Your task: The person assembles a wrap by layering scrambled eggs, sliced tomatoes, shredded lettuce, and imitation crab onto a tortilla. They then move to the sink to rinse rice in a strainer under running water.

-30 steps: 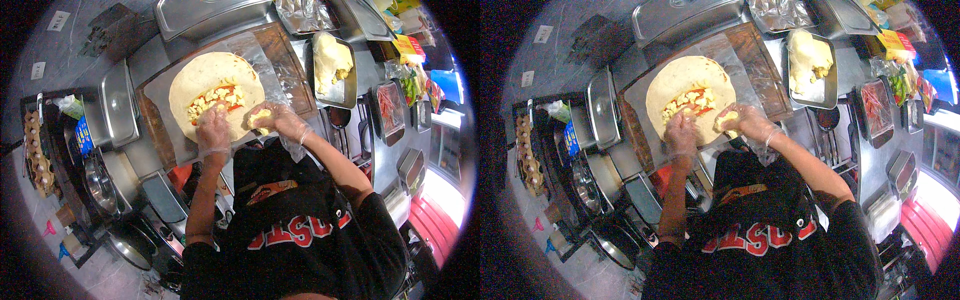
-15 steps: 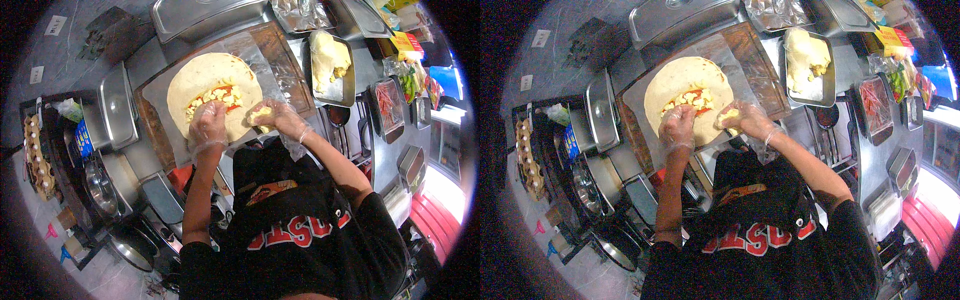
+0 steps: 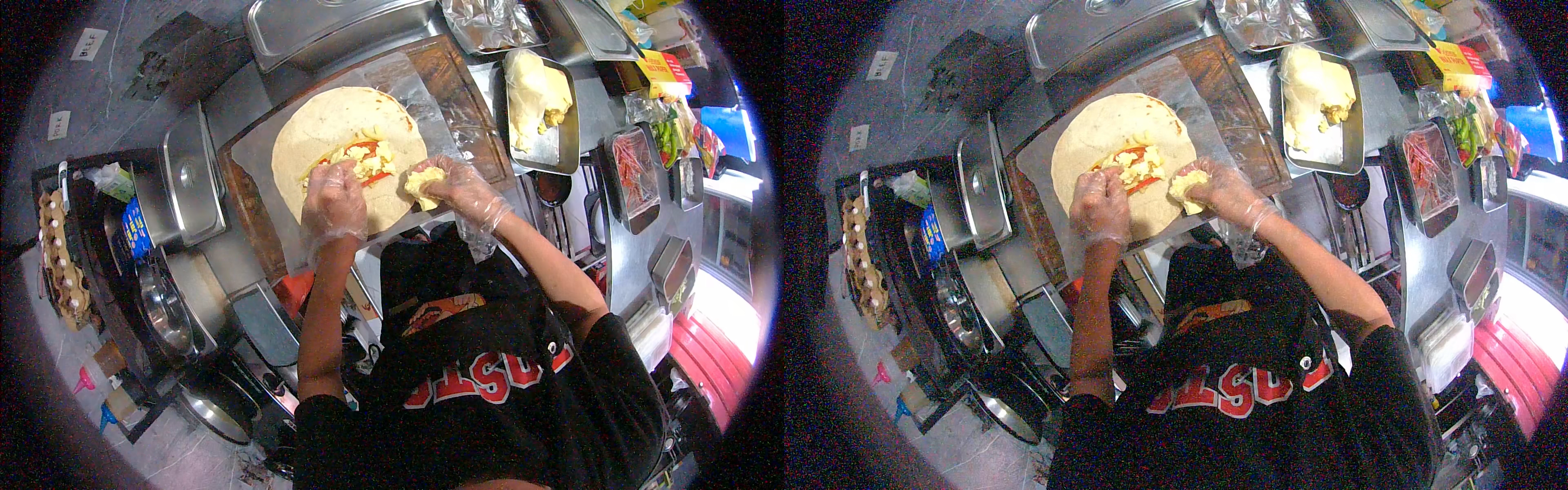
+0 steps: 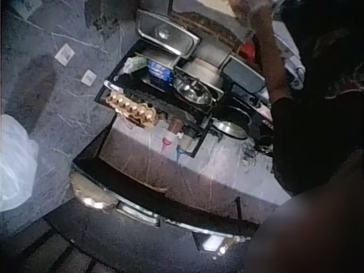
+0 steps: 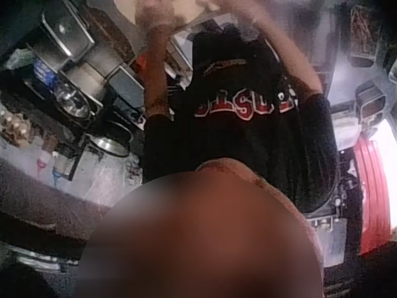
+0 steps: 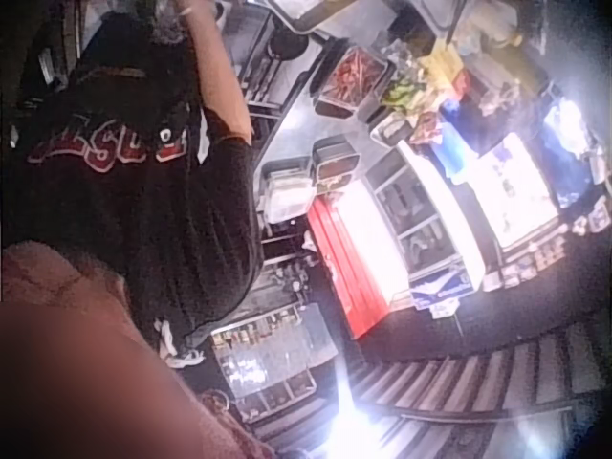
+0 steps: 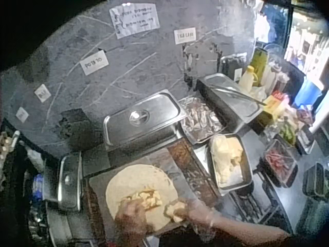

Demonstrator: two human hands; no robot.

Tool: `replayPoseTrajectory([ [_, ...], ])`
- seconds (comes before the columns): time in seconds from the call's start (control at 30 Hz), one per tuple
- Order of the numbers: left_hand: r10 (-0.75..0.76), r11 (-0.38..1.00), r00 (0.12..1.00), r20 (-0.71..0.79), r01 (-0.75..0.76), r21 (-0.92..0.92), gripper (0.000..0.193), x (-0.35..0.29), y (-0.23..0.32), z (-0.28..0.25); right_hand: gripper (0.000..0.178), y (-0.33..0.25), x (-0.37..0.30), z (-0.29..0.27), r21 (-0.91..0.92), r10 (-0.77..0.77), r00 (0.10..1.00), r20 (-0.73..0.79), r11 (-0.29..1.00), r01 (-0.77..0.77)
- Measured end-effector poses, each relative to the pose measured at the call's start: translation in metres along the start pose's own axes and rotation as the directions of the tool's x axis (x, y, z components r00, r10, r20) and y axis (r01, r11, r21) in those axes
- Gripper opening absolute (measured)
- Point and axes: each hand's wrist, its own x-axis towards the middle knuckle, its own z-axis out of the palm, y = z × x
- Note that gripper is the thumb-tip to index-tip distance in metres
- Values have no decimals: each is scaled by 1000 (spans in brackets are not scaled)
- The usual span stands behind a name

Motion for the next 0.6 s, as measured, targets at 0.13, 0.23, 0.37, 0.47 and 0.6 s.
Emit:
replayPoseTrajectory([
  [0.13, -79, 990, 996, 50, 84, -110, 19, -1, 15, -19, 32, -8, -3, 0, 49, -50, 998, 36, 998, 48],
  [0.23, -65, 896, 949, 309, 192, -400, 20, -8, 27, -24, 32, -28, -10, 2, 70, 10, 998, 67, 997, -15],
  [0.37, 122, 848, 931, 345, 83, -524, 22, -20, 19, -3, 31, -18, -11, 6, -44, -152, 988, -7, 987, 152],
  [0.47, -98, 626, 793, 601, 518, -582, 22, -21, 4, 14, 30, -7, -8, 7, -83, -207, 978, -17, 975, 205],
  [0.6, -132, 441, 679, 722, 693, -571, 22, -13, 26, -2, 32, 7, -3, 9, 39, -231, 973, 8, 972, 231],
])
